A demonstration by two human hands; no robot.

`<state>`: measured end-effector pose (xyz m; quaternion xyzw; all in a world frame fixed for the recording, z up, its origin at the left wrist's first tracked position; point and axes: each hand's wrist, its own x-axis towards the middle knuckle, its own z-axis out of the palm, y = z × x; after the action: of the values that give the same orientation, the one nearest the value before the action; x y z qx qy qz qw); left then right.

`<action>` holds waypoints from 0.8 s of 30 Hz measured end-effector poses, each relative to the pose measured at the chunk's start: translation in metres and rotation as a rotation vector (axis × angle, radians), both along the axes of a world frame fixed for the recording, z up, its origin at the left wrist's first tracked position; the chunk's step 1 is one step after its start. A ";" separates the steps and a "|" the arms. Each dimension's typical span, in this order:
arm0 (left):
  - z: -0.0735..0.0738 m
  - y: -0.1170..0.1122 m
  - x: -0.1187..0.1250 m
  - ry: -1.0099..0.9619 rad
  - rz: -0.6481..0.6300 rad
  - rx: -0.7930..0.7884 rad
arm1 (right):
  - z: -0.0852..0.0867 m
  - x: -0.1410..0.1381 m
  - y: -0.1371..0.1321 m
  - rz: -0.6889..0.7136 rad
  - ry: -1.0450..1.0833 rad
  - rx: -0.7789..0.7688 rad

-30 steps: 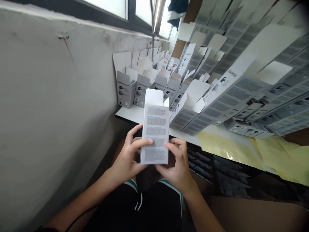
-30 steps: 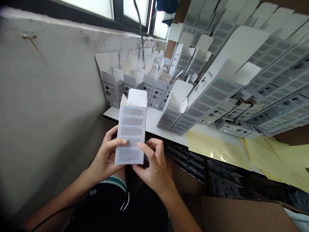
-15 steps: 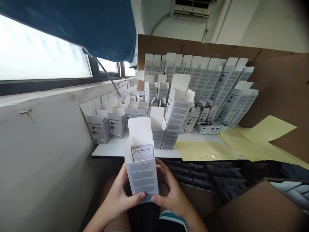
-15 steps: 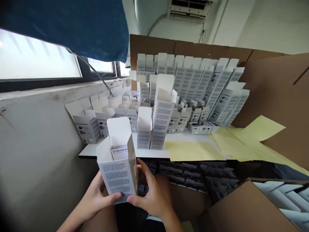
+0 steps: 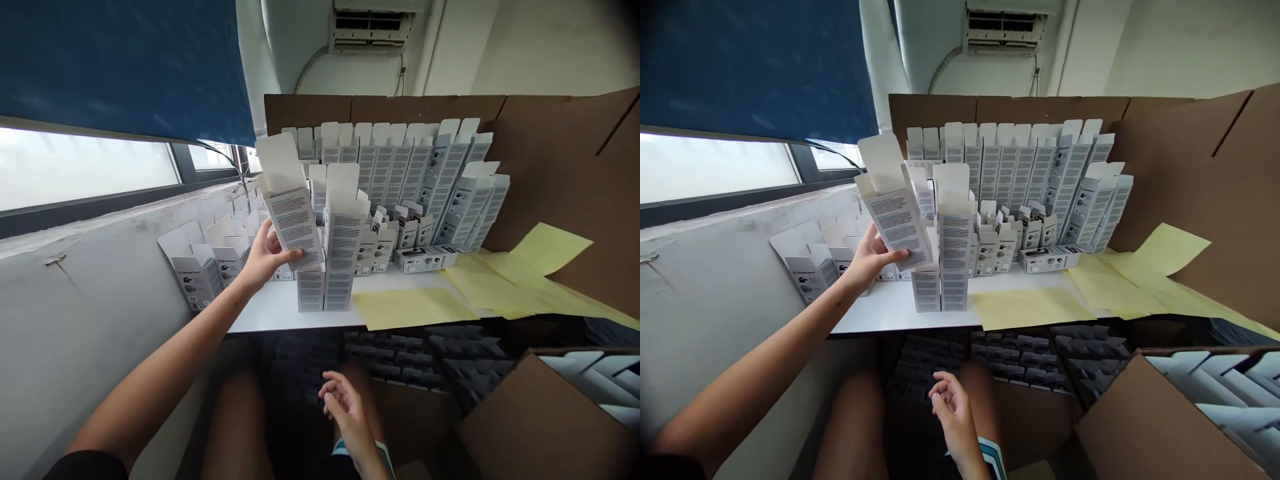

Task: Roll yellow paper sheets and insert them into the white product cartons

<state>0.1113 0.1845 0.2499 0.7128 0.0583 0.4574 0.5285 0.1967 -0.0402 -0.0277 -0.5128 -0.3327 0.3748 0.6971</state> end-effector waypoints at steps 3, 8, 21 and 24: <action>0.000 0.009 0.008 0.030 -0.023 0.015 | -0.016 0.000 -0.010 0.045 0.059 -0.081; -0.009 0.022 0.012 0.110 -0.013 0.024 | -0.034 0.014 -0.023 0.055 0.099 -0.128; -0.018 0.037 0.012 0.121 -0.031 0.043 | -0.017 0.017 -0.013 0.088 0.038 -0.076; -0.020 0.037 0.010 0.151 -0.033 0.074 | 0.012 0.016 0.002 0.136 -0.090 -0.015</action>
<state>0.1210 0.2216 0.2300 0.7652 0.0692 0.3952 0.5034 0.2130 -0.0379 -0.0159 -0.5106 -0.3948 0.4004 0.6504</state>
